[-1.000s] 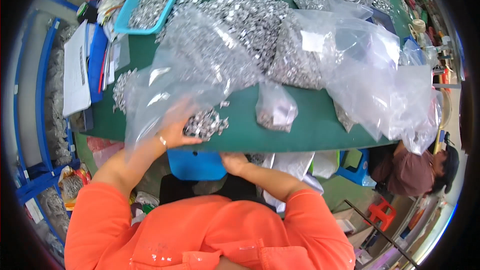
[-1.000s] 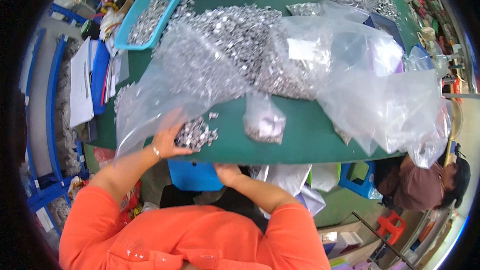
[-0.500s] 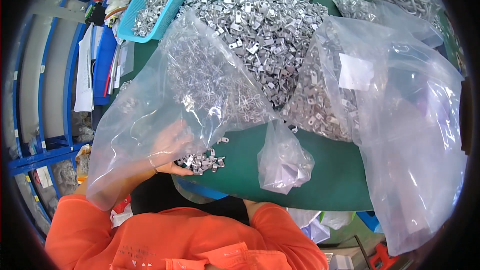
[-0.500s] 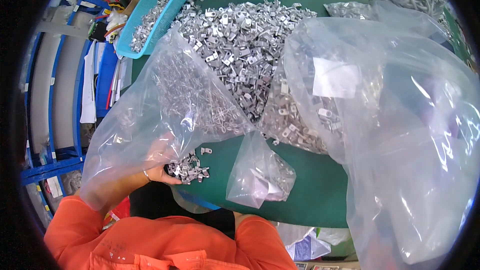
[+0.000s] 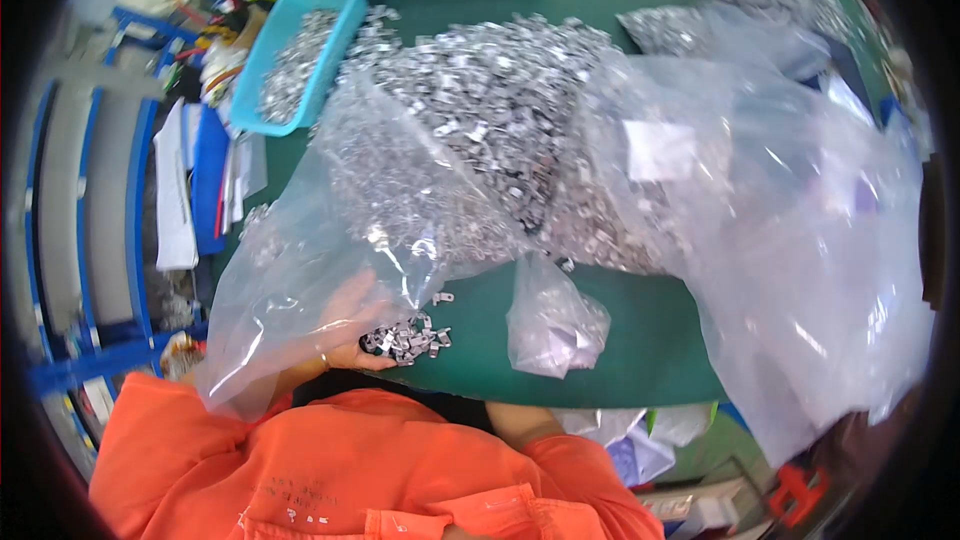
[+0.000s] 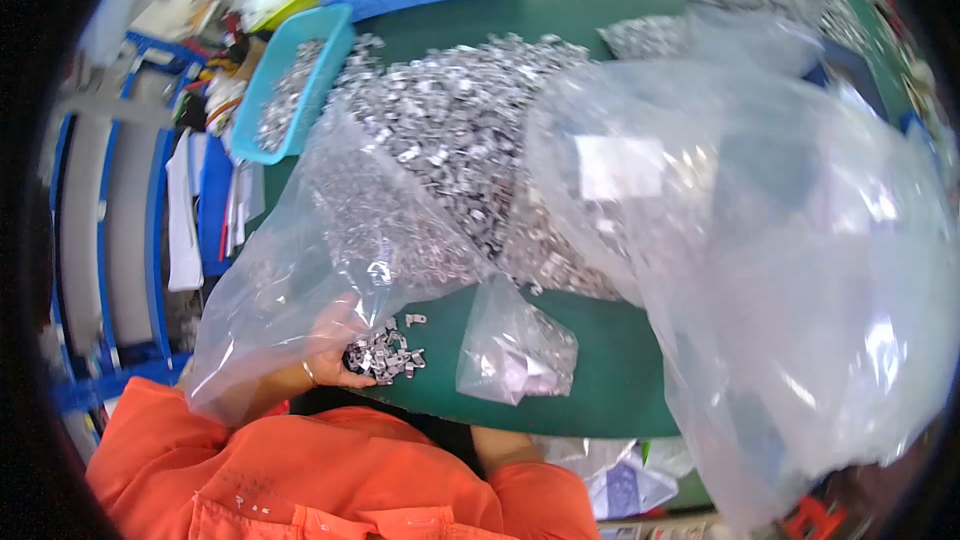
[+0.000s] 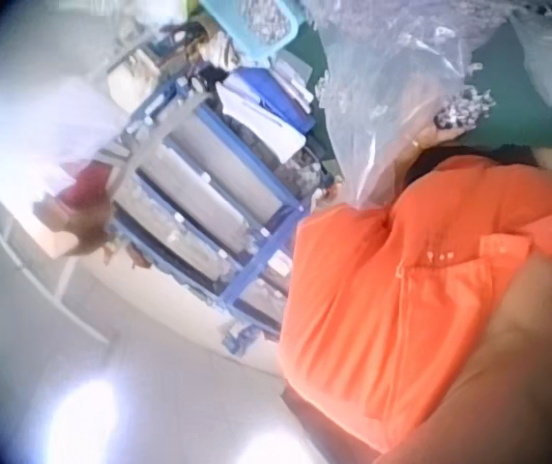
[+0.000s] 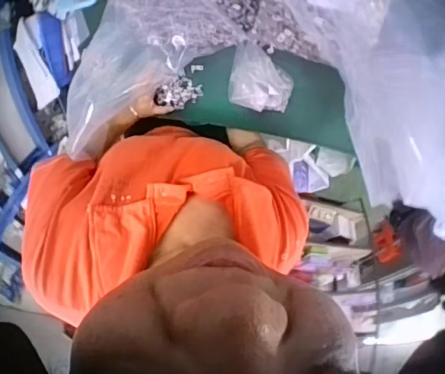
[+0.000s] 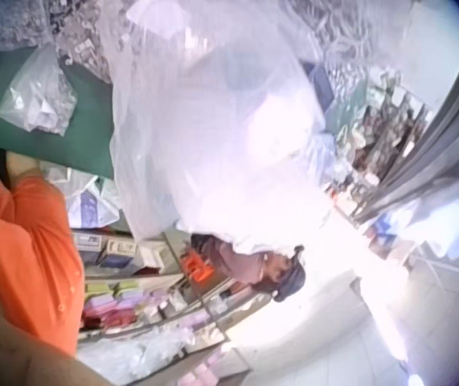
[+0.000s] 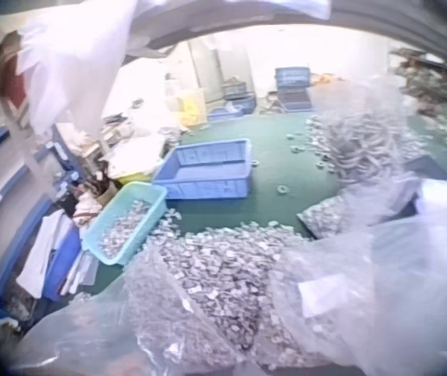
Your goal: The person sorts small metal hardware components from plastic bags into piles on a green table. They then manually link the components together into chains and place the finished chains into a pink basket. The person also moves between tables to organize materials.
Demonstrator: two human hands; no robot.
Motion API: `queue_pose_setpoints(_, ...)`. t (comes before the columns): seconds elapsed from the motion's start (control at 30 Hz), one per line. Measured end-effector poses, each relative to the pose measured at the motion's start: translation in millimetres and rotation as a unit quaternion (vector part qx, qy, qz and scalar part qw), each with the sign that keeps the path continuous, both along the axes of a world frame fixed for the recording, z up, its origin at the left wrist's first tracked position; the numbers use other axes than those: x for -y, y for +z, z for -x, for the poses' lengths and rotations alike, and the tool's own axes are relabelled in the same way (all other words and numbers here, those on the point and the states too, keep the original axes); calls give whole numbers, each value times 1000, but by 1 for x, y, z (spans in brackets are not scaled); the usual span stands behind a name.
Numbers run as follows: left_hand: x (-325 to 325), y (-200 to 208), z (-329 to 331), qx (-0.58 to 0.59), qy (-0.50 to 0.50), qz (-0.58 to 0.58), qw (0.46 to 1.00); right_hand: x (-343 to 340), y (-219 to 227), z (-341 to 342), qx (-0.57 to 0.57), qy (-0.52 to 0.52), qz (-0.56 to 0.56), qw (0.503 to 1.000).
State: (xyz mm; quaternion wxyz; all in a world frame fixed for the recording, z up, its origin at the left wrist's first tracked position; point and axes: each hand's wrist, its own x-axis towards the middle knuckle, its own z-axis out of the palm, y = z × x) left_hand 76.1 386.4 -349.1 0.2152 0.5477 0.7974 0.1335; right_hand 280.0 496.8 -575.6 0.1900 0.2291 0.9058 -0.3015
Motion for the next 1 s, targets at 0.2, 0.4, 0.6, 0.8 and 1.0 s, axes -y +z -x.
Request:
queue_pose_setpoints(0.2,0,-12,-10,-35,13,-75,996,-24,17,16,-33,-95,40,994)
queue_pose_setpoints(0.4,-1,-13,-17,-96,-32,-131,986,-49,89,-10,-42,-269,148,951)
queue_pose_setpoints(0.6,5,-15,-15,-81,-50,-153,984,-48,148,-97,-151,-285,-203,924)
queue_pose_setpoints(0.8,18,-21,-10,-97,-42,-215,971,-73,127,-150,-6,-464,-384,798)
queue_pose_setpoints(1.0,20,-23,-9,-20,-3,-225,974,-70,143,-150,119,-513,-359,770)
